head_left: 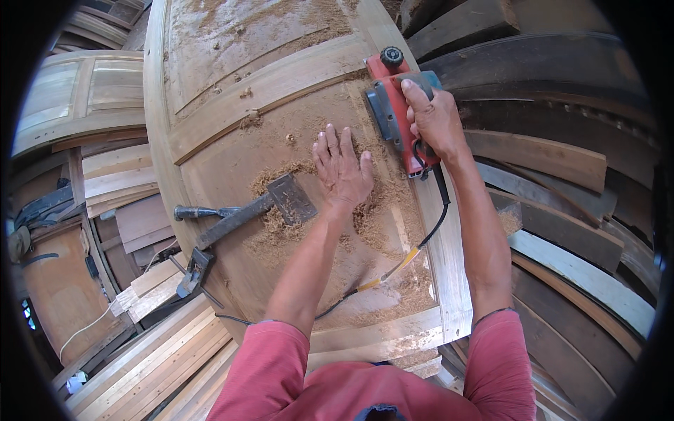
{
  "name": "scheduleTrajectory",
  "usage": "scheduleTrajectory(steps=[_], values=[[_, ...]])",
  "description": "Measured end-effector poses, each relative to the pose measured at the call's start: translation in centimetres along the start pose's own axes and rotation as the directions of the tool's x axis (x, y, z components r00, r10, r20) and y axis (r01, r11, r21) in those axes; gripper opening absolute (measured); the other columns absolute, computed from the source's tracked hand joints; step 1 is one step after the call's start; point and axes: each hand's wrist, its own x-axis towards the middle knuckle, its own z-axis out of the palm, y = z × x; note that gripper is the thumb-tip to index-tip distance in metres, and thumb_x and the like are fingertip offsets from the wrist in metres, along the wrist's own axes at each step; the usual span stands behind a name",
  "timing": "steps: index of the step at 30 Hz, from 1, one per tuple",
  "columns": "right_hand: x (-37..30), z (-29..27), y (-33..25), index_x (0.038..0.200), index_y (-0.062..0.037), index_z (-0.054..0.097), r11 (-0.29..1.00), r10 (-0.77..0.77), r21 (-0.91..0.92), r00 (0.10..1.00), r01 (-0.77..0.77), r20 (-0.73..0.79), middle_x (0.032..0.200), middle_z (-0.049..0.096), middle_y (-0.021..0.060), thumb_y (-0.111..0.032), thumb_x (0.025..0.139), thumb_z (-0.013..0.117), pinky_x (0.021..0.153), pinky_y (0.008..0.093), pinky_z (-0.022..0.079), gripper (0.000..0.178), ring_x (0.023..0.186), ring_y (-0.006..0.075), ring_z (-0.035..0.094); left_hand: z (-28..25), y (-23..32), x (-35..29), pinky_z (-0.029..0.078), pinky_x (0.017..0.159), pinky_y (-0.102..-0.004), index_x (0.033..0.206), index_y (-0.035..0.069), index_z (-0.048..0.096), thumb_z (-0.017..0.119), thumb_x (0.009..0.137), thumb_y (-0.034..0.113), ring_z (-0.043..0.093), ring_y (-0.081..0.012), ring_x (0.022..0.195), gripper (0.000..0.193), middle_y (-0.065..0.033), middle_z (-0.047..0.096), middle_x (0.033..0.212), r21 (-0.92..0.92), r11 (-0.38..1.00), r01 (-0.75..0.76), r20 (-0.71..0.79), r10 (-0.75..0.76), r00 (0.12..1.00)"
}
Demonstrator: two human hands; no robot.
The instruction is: The person uses a hand plane and an electric sander to smooth the surface of a wooden door. They also move a hammer and chisel aside while working.
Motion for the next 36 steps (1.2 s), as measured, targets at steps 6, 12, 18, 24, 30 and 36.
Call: scheduleTrajectory(steps=[6,12,18,24,30,36], values=[[3.6,0.7,-0.2,0.075,0.0012,0.067,1.0,0.0,0.006,1.0,0.0,-0.022,0.06,0.061,0.0059,-0.058,0.095,0.069,0.051,0.0332,0.048,0.062,0.052,0.0141,0.059,0.0,0.0,0.0,0.015,0.125,-0.0596,0.154,0.002,0.043,0.055,0.098,0.036,0.029,-0.0483,0.151,0.066,-0.0302,0.033,0.163,-0.011,1.0,0.009,0.019,-0.009,1.0],[6.7,1.7,-0.9,0.068,-0.0013,0.063,0.999,-0.024,0.026,0.999,0.025,-0.041,0.06,0.06,0.0059,-0.055,0.096,0.069,0.049,0.0316,0.046,0.061,0.051,0.0143,0.058,-0.3,-0.1,0.0,0.012,0.126,-0.0589,0.154,0.0,0.042,0.055,0.098,0.037,0.025,-0.0481,0.152,0.069,-0.0308,0.03,0.164,-0.037,0.999,0.022,0.051,-0.02,0.998],[10.3,2.7,-2.5,0.071,-0.002,0.065,0.995,-0.06,0.074,0.998,0.062,-0.033,0.061,0.06,0.0045,-0.052,0.098,0.067,0.049,0.0303,0.046,0.056,0.051,0.0131,0.057,-0.5,-0.1,0.1,0.013,0.126,-0.0599,0.154,-0.001,0.041,0.053,0.099,0.037,0.026,-0.0497,0.152,0.068,-0.0323,0.031,0.163,-0.062,0.998,0.023,0.061,-0.019,0.998],[15.0,3.5,-3.1,0.082,-0.0067,0.065,0.993,-0.116,0.021,0.993,0.116,-0.003,0.065,0.058,-0.001,-0.057,0.098,0.066,0.049,0.0277,0.046,0.053,0.052,0.009,0.053,-0.8,-0.1,0.3,0.011,0.127,-0.0595,0.154,-0.003,0.039,0.051,0.1,0.038,0.023,-0.05,0.152,0.07,-0.0329,0.029,0.163,-0.061,0.998,0.016,0.093,-0.011,0.996],[19.2,4.8,-4.4,0.07,-0.0017,0.066,0.992,-0.112,-0.069,0.993,0.109,-0.038,0.057,0.061,0.0088,-0.054,0.1,0.059,0.045,0.0387,0.048,0.06,0.048,0.0211,0.06,-0.5,-0.4,0.4,0.011,0.126,-0.0594,0.155,-0.004,0.039,0.049,0.102,0.039,0.023,-0.0498,0.153,0.069,-0.0328,0.029,0.163,-0.046,0.999,0.013,0.114,-0.007,0.993],[22.0,6.4,-6.4,0.084,-0.0018,0.072,0.988,-0.154,-0.019,0.986,0.153,-0.061,0.066,0.064,0.0093,-0.062,0.096,0.062,0.047,0.0392,0.049,0.062,0.052,0.0219,0.062,0.2,-1.0,0.1,0.013,0.127,-0.059,0.155,-0.002,0.04,0.047,0.103,0.04,0.024,-0.0488,0.152,0.066,-0.0314,0.03,0.164,-0.038,0.999,0.019,0.094,-0.015,0.995]])
